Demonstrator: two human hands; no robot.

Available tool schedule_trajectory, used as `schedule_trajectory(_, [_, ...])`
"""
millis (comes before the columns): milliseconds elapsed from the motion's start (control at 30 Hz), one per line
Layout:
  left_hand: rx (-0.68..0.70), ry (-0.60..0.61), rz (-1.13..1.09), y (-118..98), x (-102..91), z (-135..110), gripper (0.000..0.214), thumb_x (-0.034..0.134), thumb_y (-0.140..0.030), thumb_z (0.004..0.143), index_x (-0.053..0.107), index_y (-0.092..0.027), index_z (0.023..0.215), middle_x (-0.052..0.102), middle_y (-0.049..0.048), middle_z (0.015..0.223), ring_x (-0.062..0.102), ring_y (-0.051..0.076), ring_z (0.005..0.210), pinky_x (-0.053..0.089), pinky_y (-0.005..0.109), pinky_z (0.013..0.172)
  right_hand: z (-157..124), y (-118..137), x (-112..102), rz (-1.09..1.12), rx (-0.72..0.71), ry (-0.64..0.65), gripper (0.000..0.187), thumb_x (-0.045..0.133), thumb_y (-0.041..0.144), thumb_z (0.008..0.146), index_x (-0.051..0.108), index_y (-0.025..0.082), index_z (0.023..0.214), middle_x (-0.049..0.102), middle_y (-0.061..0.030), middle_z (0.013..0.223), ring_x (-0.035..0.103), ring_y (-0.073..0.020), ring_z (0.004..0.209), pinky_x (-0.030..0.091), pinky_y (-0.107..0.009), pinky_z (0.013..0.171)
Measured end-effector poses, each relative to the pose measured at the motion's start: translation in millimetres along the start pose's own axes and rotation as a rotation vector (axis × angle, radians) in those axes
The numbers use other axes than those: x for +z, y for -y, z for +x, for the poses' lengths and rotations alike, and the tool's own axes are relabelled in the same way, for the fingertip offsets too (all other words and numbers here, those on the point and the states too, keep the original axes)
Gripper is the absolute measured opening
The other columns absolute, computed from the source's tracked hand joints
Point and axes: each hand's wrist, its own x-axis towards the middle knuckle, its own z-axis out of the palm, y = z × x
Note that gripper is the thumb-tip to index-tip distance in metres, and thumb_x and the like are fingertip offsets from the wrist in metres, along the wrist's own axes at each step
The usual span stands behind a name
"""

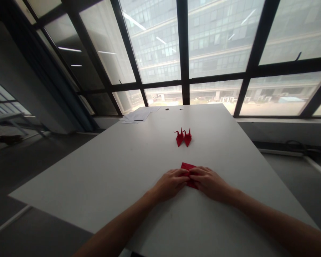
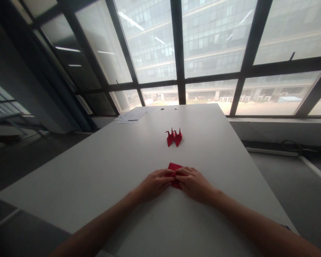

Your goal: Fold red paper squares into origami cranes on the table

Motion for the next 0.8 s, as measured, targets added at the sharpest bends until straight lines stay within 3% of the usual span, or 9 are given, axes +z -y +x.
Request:
schedule_trajectory(167, [0.000, 0.160, 0.101, 1.7, -4.7, -8.8, 0.053, 0.045, -0.044, 0.102, 0.035, -0.028, 0.152, 0.042, 0.0059, 0.154, 0.036, 0.026, 0.144, 0.026, 0.046, 0.118, -0.9, 4.6, -4.9, -0.082, 0.033, 0.068, 0.035, 0.044, 0.038, 0.102, 0.061, 0.030, 0.131, 0.060, -0.0044, 0.137, 0.051, -0.0226, 0.126, 0.039, -0.040, 0.107])
schedule_trajectory(267, [-0.047, 0.231, 0.135, 10.5, -10.5, -17.7, 0.064, 0.039, -0.053, 0.101, 0.020, -0.029, 0.157, 0.028, 0.0065, 0.161, 0.020, 0.027, 0.150, 0.018, 0.049, 0.120, -0.6, 6.3, -6.5, -0.134, 0.054, 0.090, 0.036, 0.042, 0.040, 0.102, 0.061, 0.029, 0.131, 0.059, -0.0058, 0.136, 0.051, -0.0238, 0.125, 0.039, -0.042, 0.106])
schedule_trajectory(400, [-0.157, 0.235, 0.198, 21.9, -18.4, -22.2, 0.063, 0.032, -0.055, 0.102, 0.022, -0.025, 0.157, 0.023, 0.0092, 0.162, 0.017, 0.029, 0.151, 0.018, 0.052, 0.119, -0.1, 9.5, -9.8, -0.177, 0.067, 0.098, 0.035, 0.044, 0.040, 0.101, 0.062, 0.026, 0.128, 0.060, -0.0079, 0.133, 0.052, -0.0249, 0.120, 0.040, -0.041, 0.103])
schedule_trajectory(500, [-0.213, 0.120, 0.262, 19.0, -17.0, -16.8, 0.057, 0.027, -0.047, 0.105, 0.027, -0.019, 0.155, 0.027, 0.0121, 0.160, 0.022, 0.027, 0.150, 0.017, 0.051, 0.121, 0.7, 12.0, -10.0, -0.198, 0.079, 0.100, 0.034, 0.048, 0.038, 0.100, 0.061, 0.026, 0.129, 0.060, -0.0081, 0.131, 0.052, -0.0252, 0.117, 0.041, -0.041, 0.101])
schedule_trajectory(600, [-0.148, 0.043, 0.266, 6.2, -7.2, -9.4, 0.052, 0.026, -0.040, 0.106, 0.026, -0.021, 0.155, 0.031, 0.0090, 0.159, 0.024, 0.021, 0.149, 0.016, 0.046, 0.122, 0.7, 16.5, -4.6, -0.232, 0.126, 0.075, 0.032, 0.052, 0.034, 0.098, 0.061, 0.027, 0.128, 0.061, -0.0079, 0.129, 0.053, -0.0258, 0.113, 0.042, -0.042, 0.098])
schedule_trajectory(667, [-0.080, 0.094, 0.225, -2.6, 1.3, -6.2, 0.054, 0.031, -0.044, 0.105, 0.025, -0.024, 0.155, 0.034, 0.0070, 0.158, 0.027, 0.020, 0.148, 0.019, 0.046, 0.122, -0.2, 21.3, 1.6, -0.262, 0.190, 0.037, 0.029, 0.053, 0.031, 0.097, 0.063, 0.026, 0.124, 0.063, -0.0082, 0.125, 0.054, -0.0262, 0.109, 0.043, -0.042, 0.094])
schedule_trajectory(800, [-0.080, 0.130, 0.172, -8.4, 10.8, -5.3, 0.060, 0.034, -0.053, 0.103, 0.023, -0.028, 0.156, 0.032, 0.0069, 0.159, 0.029, 0.023, 0.147, 0.023, 0.049, 0.120, -2.3, 31.2, 12.4, -0.312, 0.256, -0.020, 0.030, 0.053, 0.031, 0.097, 0.062, 0.023, 0.124, 0.063, -0.0110, 0.120, 0.054, -0.0274, 0.107, 0.044, -0.042, 0.092])
